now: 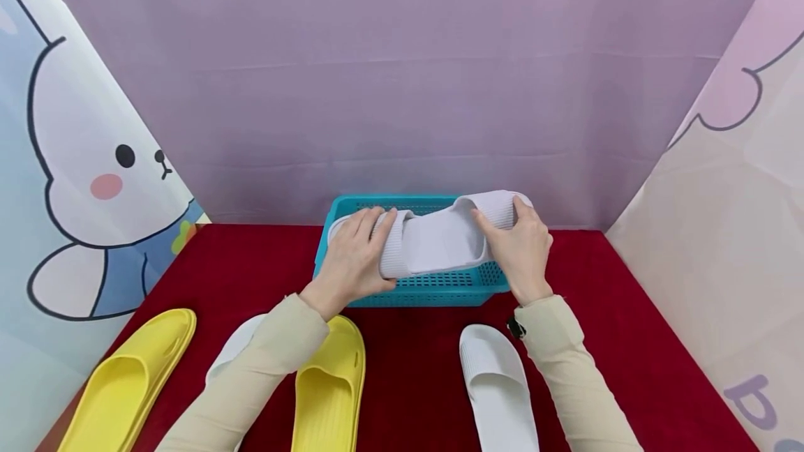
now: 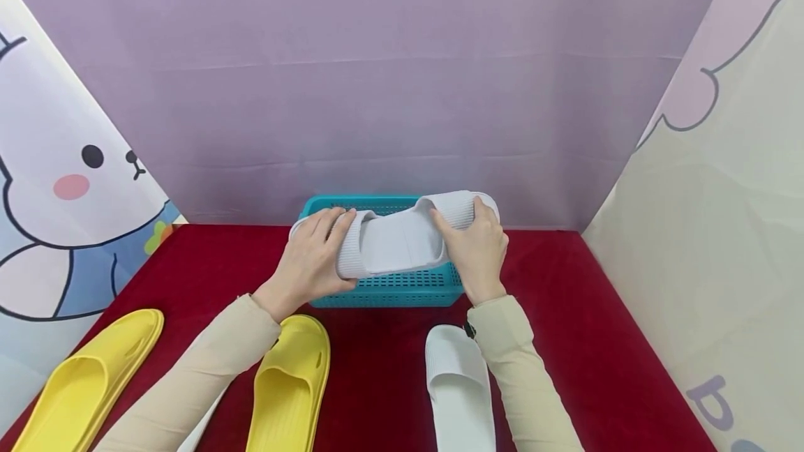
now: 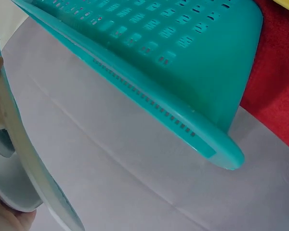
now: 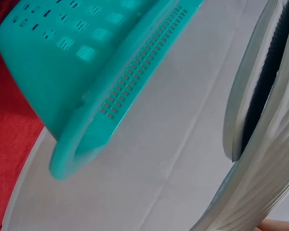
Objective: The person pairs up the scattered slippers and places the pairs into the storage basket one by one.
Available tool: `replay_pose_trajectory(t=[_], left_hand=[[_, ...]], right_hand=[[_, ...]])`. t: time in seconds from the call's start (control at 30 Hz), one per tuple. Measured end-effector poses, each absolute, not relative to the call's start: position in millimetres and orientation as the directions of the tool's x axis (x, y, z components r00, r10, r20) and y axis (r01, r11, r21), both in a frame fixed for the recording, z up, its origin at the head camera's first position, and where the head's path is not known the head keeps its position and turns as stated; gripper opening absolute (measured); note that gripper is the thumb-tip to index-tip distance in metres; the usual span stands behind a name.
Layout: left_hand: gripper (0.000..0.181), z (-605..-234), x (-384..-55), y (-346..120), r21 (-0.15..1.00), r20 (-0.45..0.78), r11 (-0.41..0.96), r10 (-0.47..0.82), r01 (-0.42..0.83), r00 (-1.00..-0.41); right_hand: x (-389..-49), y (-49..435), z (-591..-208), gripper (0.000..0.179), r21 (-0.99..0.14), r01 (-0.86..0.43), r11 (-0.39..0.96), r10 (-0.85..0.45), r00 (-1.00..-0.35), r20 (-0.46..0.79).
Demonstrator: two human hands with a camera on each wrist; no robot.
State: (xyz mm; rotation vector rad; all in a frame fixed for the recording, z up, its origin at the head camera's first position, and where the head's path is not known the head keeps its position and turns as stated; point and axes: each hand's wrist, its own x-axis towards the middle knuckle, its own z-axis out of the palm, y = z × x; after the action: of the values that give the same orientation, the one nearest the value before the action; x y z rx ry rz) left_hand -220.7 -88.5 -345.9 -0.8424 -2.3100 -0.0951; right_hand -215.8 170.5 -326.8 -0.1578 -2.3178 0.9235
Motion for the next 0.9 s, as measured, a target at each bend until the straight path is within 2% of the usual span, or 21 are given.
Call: replay_pose_trajectory(t=[0.2, 0.37, 0.67, 0.9], left_hand=[[0.11, -345.1, -221.0, -89.5, -0.157, 0.626, 0.782, 0.551, 0.604, -0.551], [0.111, -343.5, -222.0, -91.8, -0.162, 0.625, 0.769, 0.565, 0.619, -0.539], [0.112, -340.0, -222.2, -93.1, -0.144, 0.603, 0.756, 0.578, 0.638, -0.549], [0.109, -337.6, -220.9, -87.4, -0.136, 0.607, 0.741, 0.587, 0.657, -0.536]], right_hand=[[-208.1, 168.3, -327.0, 0.076, -0.65, -0.11, 0.752, 0.298, -0.823, 0.484], [-203.1, 165.6, -328.7, 0.076, -0.649, -0.127, 0.75, 0.306, -0.803, 0.511], [-198.3, 159.2, -333.8, 0.077, -0.664, -0.175, 0.727, 0.326, -0.763, 0.558], [-192.4, 143.6, -329.9, 0.078, -0.633, -0.25, 0.732, 0.287, -0.73, 0.62]])
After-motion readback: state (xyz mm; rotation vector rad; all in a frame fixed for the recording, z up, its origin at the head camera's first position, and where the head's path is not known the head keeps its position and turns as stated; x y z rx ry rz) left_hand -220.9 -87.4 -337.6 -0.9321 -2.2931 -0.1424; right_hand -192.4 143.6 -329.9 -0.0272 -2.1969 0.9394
